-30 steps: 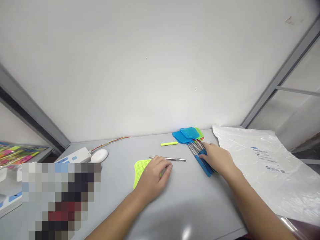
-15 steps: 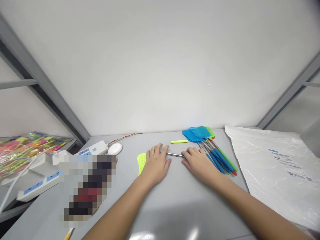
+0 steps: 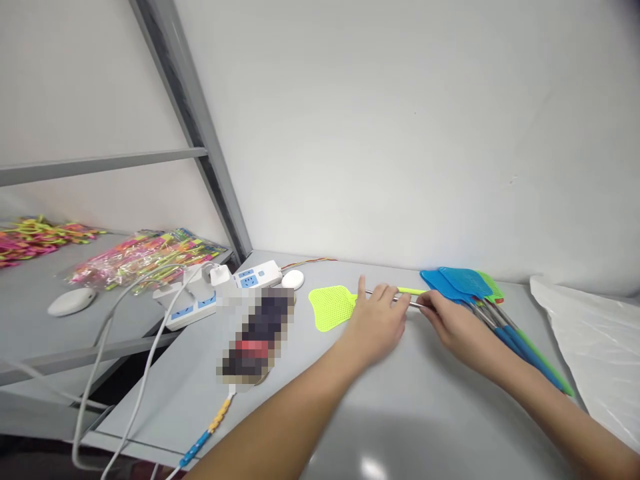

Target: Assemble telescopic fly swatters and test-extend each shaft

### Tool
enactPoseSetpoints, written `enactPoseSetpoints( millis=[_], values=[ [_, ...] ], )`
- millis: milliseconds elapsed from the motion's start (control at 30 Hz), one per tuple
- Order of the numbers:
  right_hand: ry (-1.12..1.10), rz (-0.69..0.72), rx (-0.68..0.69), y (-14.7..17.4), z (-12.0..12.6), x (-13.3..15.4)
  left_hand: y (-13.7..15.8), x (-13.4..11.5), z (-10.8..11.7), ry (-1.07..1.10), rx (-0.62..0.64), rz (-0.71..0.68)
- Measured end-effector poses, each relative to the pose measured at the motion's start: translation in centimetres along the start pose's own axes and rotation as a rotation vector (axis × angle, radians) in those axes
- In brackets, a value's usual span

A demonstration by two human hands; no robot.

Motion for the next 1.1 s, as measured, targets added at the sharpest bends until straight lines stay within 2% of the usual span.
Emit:
enactPoseSetpoints(
  millis=[100,200,267,400,467,533,600,767,933,1100],
  values=[
    [-0.224,0.023,-0.071,-0.8,1.1,-0.2,0.0,-0.7,0.0,-0.009,0.049,-0.033],
    [-0.386,-0.083,-0.219,-1.6,1.1,-1.7,0.3,-1.0,-0.1,0.000,0.117,0.006],
    [-0.471,-0.147,-0.334,-2.2,0.3,-2.9,0.6,-1.1,0.0,0.039,0.148,0.086],
    [-0.522,-0.117,-0.423,-3.3,-2.3,-4.3,1.0,-1.2,-0.4,0.167,0.214,0.237],
    [-0.394,-0.081,-0.418,-3.6,-3.4,-4.5,1.1,-0.9,-0.7,0.221,0.228,0.297],
    [-0.296,-0.044,-0.345,-3.7,-4.2,-4.4,1.0,-0.3,-1.0,0.234,0.232,0.346],
    [-0.265,-0.022,-0.284,-3.5,-4.6,-4.1,0.7,0.3,-1.2,0.207,0.229,0.384],
    [-0.185,0.026,-0.235,-2.6,-4.7,-3.0,-0.1,1.6,-0.9,0.132,0.206,0.485],
    [-0.195,0.037,-0.206,-1.6,-4.3,-2.2,-0.6,1.8,-0.3,0.147,0.181,0.492],
    [-0.301,-0.031,-0.242,-1.2,-3.2,-2.3,-1.1,2.7,0.5,0.085,0.159,0.518]
  ],
)
Point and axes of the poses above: each hand's wrist, its own y-axis away from the middle knuckle, its own z-axis out of the back of the hand, x = y × z, the point moved 2 cm from there along -y, towards the middle knuckle, and after that the axes turned 8 degrees about -x, right-handed, at the moved point
